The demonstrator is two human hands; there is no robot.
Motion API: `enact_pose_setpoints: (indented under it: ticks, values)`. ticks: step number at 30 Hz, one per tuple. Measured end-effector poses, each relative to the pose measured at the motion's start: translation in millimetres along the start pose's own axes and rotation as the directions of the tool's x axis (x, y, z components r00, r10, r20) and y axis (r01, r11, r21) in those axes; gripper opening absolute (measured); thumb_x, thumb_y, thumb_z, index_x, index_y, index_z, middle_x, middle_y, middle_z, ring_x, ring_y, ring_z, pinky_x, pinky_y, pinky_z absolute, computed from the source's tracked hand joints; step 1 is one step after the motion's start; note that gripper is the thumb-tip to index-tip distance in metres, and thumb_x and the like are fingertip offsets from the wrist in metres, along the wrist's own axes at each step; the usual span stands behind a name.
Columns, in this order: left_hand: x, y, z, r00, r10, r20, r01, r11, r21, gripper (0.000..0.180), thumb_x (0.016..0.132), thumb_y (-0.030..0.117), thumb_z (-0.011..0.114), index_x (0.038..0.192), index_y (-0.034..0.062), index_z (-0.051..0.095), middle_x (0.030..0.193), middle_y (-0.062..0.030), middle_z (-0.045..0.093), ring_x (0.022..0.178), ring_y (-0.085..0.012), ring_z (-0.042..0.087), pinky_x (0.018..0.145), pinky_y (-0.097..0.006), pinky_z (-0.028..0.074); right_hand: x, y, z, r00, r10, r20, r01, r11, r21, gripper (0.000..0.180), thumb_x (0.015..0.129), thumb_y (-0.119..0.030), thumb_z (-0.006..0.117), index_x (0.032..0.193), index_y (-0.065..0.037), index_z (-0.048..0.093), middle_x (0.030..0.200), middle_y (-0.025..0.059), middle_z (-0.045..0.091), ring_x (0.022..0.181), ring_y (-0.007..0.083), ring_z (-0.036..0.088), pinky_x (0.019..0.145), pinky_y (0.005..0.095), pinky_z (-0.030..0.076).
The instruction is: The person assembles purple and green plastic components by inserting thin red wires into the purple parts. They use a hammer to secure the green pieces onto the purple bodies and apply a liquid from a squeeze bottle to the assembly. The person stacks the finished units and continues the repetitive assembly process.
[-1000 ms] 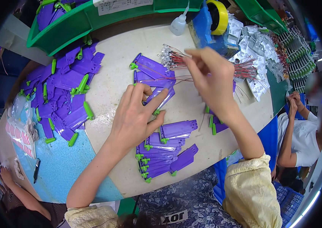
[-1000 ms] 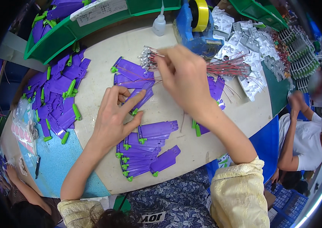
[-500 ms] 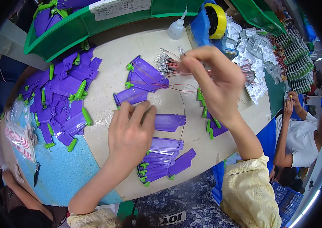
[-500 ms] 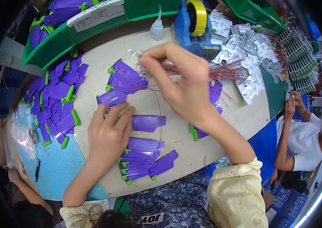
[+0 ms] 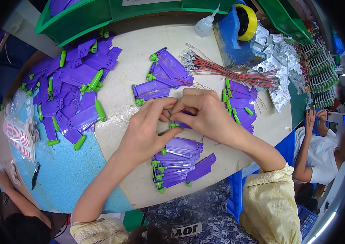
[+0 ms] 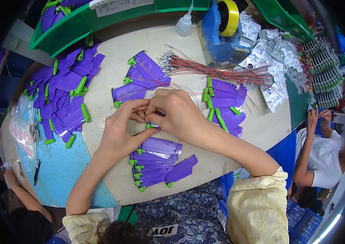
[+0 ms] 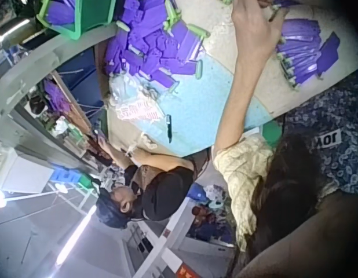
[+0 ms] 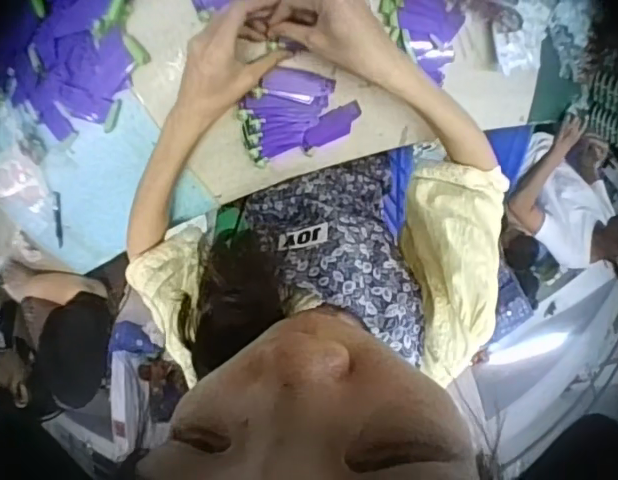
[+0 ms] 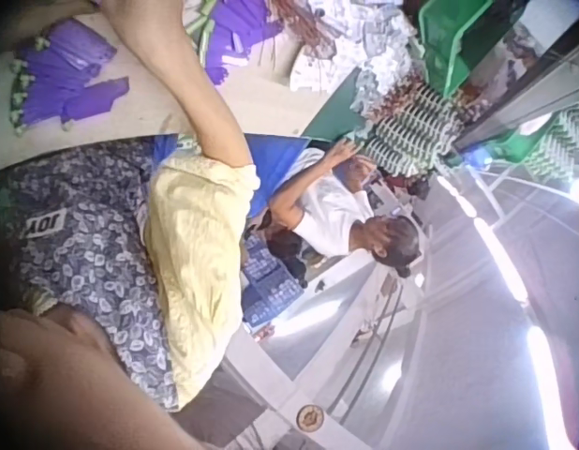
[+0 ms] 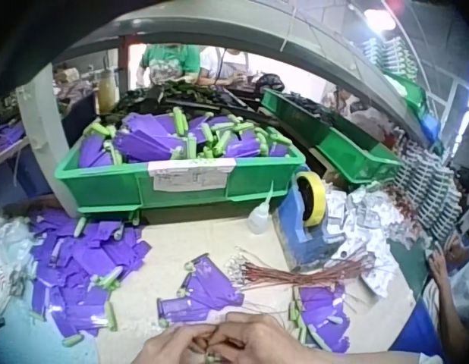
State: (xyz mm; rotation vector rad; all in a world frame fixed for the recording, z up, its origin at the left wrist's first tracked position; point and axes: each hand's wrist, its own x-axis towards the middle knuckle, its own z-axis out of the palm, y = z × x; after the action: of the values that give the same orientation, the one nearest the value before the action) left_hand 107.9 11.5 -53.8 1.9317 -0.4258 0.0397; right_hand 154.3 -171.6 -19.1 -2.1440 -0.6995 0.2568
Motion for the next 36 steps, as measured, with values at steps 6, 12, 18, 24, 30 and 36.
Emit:
enact_pose_setpoints:
  ticks: [6,12,18,24,30,36]
  values:
    - [-1.7,-4.4,2.6,0.999,-0.014,-0.042,0.016,0.999,0.044,0.06,0.065,0.007,0.089,0.118,0.0009,0.061,0.113,-0.01,0.069,0.093,-0.0209,0.07,0.082,-0.031,0.059,-24.1,-6.3,-11.9,0.974,0.198,0.112,-0.206,0.976,0.067,0.007,0.076,-0.002,0.075,0.083,0.0,0.073,0.067,0.0103,0.058,0.057,0.0185,0.054,0.053,0.0322,0.041]
    - [-0.1,-1.1,3.4,0.998,-0.013,-0.057,0.017,0.998,0.061,0.058,0.065,0.007,0.088,0.116,0.0023,0.061,0.112,-0.01,0.069,0.09,-0.0208,0.07,0.083,-0.031,0.059,-3.4,-2.3,-2.2,0.995,0.099,0.003,-0.099,0.995,0.032,0.008,0.076,-0.001,0.074,0.083,0.002,0.071,0.072,0.0133,0.063,0.058,0.02,0.057,0.054,0.0326,0.043]
    - [-0.2,-3.8,0.9,0.997,0.063,-0.038,-0.06,0.995,0.078,0.04,0.066,0.004,0.084,0.099,0.0012,0.062,0.099,-0.012,0.066,0.091,-0.0282,0.065,0.077,-0.037,0.055,-18.4,-4.1,-3.5,0.993,0.113,0.042,-0.116,0.99,0.085,0.011,0.079,0.0,0.073,0.089,0.002,0.074,0.072,0.0128,0.063,0.055,0.0182,0.056,0.052,0.0315,0.042]
    - [0.7,-5.8,2.9,0.982,0.181,-0.059,-0.171,0.976,0.138,0.027,0.068,0.005,0.083,0.085,0.0003,0.062,0.107,-0.0128,0.068,0.095,-0.0291,0.064,0.079,-0.039,0.054,-26.4,4.4,0.1,0.974,0.225,-0.026,-0.221,0.968,0.116,0.011,0.082,0.0,0.073,0.092,0.001,0.075,0.066,0.0096,0.056,0.056,0.0112,0.053,0.05,0.0304,0.038]
    - [-0.2,-5.7,4.2,0.986,0.148,-0.075,-0.139,0.983,0.116,0.033,0.067,0.004,0.084,0.09,-0.0004,0.061,0.102,-0.0128,0.066,0.09,-0.029,0.063,0.075,-0.038,0.053,-19.6,1.3,-3.2,0.999,-0.042,0.022,0.042,0.999,0.032,0.011,0.078,0.003,0.069,0.089,0.002,0.072,0.072,0.0136,0.058,0.059,0.0259,0.06,0.054,0.0364,0.045]
    - [1.8,1.6,8.9,0.993,0.02,-0.119,-0.012,0.998,0.07,0.04,0.063,0.005,0.087,0.086,0.0013,0.055,0.084,-0.0092,0.055,0.075,-0.0256,0.057,0.066,-0.036,0.05,-17.1,-3.5,-2.1,0.988,-0.121,0.1,0.129,0.989,-0.069,0.011,0.077,0.001,0.067,0.087,0.003,0.071,0.078,0.0158,0.061,0.066,0.0321,0.063,0.058,0.0408,0.048]
